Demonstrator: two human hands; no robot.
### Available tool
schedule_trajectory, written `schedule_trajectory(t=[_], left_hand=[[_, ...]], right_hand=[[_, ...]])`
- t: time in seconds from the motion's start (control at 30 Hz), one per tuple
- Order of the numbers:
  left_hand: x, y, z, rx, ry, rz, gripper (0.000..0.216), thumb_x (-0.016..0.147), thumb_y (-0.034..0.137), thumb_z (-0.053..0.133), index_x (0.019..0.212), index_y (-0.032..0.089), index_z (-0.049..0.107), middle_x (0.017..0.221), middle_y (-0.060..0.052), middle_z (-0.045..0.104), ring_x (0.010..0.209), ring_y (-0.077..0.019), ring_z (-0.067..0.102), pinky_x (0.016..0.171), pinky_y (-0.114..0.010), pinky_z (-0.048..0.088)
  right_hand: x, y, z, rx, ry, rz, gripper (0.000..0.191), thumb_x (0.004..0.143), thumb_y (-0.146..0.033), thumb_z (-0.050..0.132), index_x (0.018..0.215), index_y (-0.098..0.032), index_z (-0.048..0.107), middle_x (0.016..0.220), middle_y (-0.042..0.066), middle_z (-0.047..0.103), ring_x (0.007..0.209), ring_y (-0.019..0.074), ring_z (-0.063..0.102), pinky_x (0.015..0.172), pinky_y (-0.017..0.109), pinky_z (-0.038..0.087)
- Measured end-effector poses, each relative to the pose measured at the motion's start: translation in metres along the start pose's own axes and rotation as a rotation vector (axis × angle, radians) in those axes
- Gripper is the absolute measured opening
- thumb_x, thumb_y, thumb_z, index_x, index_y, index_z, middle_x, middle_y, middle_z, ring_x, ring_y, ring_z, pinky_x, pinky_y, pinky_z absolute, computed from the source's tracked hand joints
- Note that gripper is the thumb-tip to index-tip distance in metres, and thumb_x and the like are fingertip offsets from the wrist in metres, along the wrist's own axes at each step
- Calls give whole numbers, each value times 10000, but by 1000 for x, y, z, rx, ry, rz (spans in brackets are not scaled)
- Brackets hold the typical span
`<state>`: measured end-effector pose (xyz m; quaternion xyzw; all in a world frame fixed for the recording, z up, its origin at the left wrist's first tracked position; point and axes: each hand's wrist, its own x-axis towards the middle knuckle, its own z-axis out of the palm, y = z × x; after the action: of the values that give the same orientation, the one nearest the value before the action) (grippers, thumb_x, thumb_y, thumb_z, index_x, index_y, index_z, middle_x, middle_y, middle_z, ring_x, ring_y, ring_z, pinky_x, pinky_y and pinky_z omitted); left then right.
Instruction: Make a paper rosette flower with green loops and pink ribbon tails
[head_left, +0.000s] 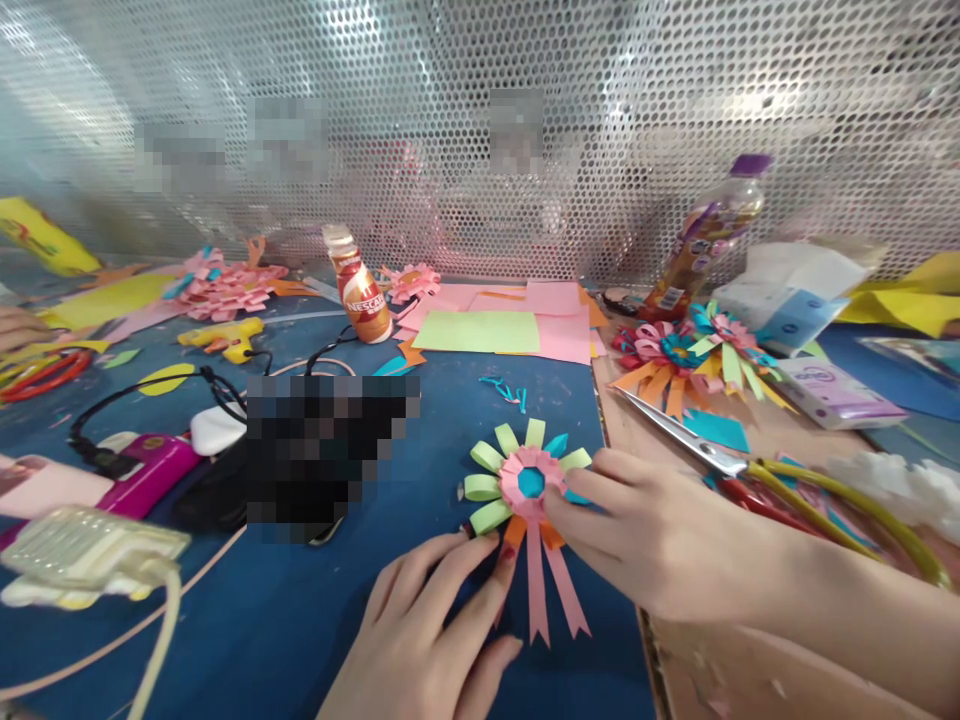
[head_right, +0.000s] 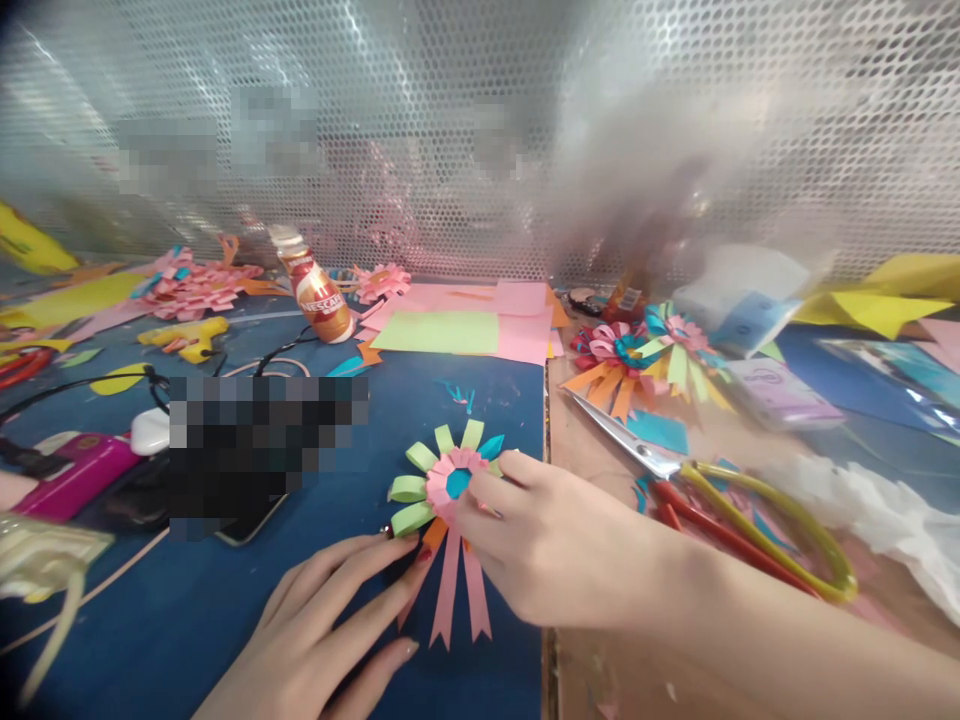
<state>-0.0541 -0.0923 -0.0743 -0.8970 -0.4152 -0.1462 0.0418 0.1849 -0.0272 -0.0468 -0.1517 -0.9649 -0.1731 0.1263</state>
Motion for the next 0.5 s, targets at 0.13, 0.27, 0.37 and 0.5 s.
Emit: schedule_trajectory(t=[0.13,0.27,0.37,0.5], left_hand=[[-1,0,0,10,5,4,375,836,356,569,1205,289,580,1206,10,607,1059,-193,541,857,-252,479],[-2,1,0,10,10,8,376,836,360,568,1206,291,577,1200,10,606,1061,-188,540,860,-251,477],[0,1,0,4,6,0,375,839,349,563,1209,285,575,1198,0,603,1064,-190,539,861,-253,478],[1,2,-1,1,0,-13,396,839,339,562,1232,284,558,1184,-25,600,1059,-195,545,856,-259,481]], right_hand=[[1,2,-2,10,-14,4,197,873,-167,470,832,-158,663,989,87,647,822,210,524,602,342,337],[1,6,-7,101,-1,87,211,865,-155,458,777,-168,650,823,65,645,720,179,520,594,330,358],[1,5,-8,214,49,242,208,828,-140,454,901,-167,647,839,79,630,730,178,525,627,326,390],[1,-1,-6,301,28,313,264,808,-145,474,1020,-165,628,853,79,598,735,186,504,633,327,396]])
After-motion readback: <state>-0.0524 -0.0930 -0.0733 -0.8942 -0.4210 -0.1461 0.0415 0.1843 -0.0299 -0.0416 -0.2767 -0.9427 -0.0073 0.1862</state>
